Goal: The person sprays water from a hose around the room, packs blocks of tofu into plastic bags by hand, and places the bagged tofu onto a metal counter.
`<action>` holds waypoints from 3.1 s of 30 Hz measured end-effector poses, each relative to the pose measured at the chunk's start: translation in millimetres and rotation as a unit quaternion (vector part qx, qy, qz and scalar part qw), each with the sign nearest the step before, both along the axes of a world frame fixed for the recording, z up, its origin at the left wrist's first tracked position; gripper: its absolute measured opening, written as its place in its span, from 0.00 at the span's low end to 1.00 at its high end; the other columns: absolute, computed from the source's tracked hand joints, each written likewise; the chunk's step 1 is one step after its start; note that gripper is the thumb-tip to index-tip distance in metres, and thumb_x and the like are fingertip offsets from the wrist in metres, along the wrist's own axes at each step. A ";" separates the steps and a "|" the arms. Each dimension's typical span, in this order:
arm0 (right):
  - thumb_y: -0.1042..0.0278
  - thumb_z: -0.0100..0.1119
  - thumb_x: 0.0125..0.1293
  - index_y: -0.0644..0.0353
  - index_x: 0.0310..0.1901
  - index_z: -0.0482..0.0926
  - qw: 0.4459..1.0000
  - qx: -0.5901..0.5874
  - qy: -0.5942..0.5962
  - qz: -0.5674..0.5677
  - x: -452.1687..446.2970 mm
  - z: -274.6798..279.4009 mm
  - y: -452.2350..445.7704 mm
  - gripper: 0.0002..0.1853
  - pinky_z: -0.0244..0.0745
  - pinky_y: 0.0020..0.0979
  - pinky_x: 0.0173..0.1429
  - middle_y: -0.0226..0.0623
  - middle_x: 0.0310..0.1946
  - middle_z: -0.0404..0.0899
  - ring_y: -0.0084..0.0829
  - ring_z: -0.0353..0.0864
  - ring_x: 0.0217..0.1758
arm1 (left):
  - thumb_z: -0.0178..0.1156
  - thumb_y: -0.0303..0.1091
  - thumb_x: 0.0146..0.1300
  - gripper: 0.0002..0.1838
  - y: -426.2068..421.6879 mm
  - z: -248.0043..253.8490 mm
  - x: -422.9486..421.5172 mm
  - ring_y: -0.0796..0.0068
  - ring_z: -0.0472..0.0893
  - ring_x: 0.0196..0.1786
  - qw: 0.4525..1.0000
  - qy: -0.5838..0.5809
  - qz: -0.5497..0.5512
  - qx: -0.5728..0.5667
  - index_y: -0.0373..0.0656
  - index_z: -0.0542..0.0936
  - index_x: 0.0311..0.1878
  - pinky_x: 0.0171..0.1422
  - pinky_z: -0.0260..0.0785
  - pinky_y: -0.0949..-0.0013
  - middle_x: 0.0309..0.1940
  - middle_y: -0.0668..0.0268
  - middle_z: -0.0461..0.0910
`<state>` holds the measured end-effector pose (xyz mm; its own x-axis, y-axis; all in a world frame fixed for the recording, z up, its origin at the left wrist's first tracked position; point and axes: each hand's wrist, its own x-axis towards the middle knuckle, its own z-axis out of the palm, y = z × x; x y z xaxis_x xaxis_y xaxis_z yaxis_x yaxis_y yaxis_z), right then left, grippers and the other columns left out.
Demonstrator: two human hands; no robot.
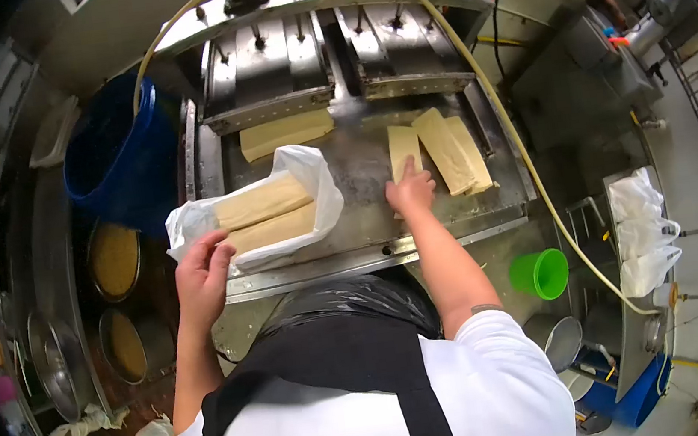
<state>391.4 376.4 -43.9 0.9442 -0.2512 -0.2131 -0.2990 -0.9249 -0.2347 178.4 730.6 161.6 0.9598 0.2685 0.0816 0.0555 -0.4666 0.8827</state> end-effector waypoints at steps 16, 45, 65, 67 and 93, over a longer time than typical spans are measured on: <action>0.41 0.56 0.74 0.69 0.74 0.66 0.418 0.771 0.439 0.196 -23.6 173.0 83.5 0.40 0.89 0.54 0.49 0.63 0.61 0.79 0.57 0.87 0.56 | 0.70 0.46 0.72 0.44 27.7 8.8 91.6 0.67 0.75 0.69 0.945 -0.006 -0.151 -0.289 0.38 0.59 0.81 0.73 0.68 0.65 0.64 0.55 0.77; 0.58 0.73 0.63 0.55 0.69 0.69 0.835 0.165 -0.096 0.516 -71.9 81.7 121.3 0.35 0.69 0.52 0.75 0.52 0.75 0.65 0.60 0.67 0.74 | 0.78 0.40 0.57 0.46 67.6 -111.7 17.8 0.34 0.69 0.73 0.943 0.117 -0.092 0.296 0.38 0.65 0.76 0.78 0.65 0.49 0.72 0.37 0.65; 0.58 0.74 0.51 0.57 0.71 0.69 0.829 0.043 -0.031 0.557 -44.1 108.6 137.4 0.44 0.74 0.48 0.71 0.51 0.63 0.75 0.54 0.74 0.66 | 0.75 0.41 0.58 0.45 46.7 -83.4 52.0 0.50 0.69 0.75 0.837 0.205 -0.198 0.467 0.41 0.66 0.77 0.72 0.67 0.37 0.70 0.48 0.72; 0.58 0.74 0.50 0.57 0.69 0.70 0.836 0.046 -0.035 0.546 -44.3 113.2 136.6 0.43 0.74 0.48 0.71 0.50 0.62 0.75 0.53 0.74 0.66 | 0.75 0.39 0.55 0.42 52.6 -92.3 60.3 0.49 0.72 0.72 0.851 0.193 -0.192 0.449 0.38 0.71 0.72 0.70 0.66 0.32 0.66 0.49 0.75; 0.57 0.69 0.66 0.65 0.57 0.81 0.939 0.209 -0.145 0.230 110.0 11.0 110.6 0.23 0.78 0.50 0.63 0.53 0.51 0.84 0.55 0.82 0.57 | 0.72 0.42 0.64 0.22 26.4 -63.7 7.4 0.42 0.80 0.62 0.848 0.265 -0.254 0.383 0.36 0.83 0.55 0.69 0.74 0.52 0.66 0.47 0.77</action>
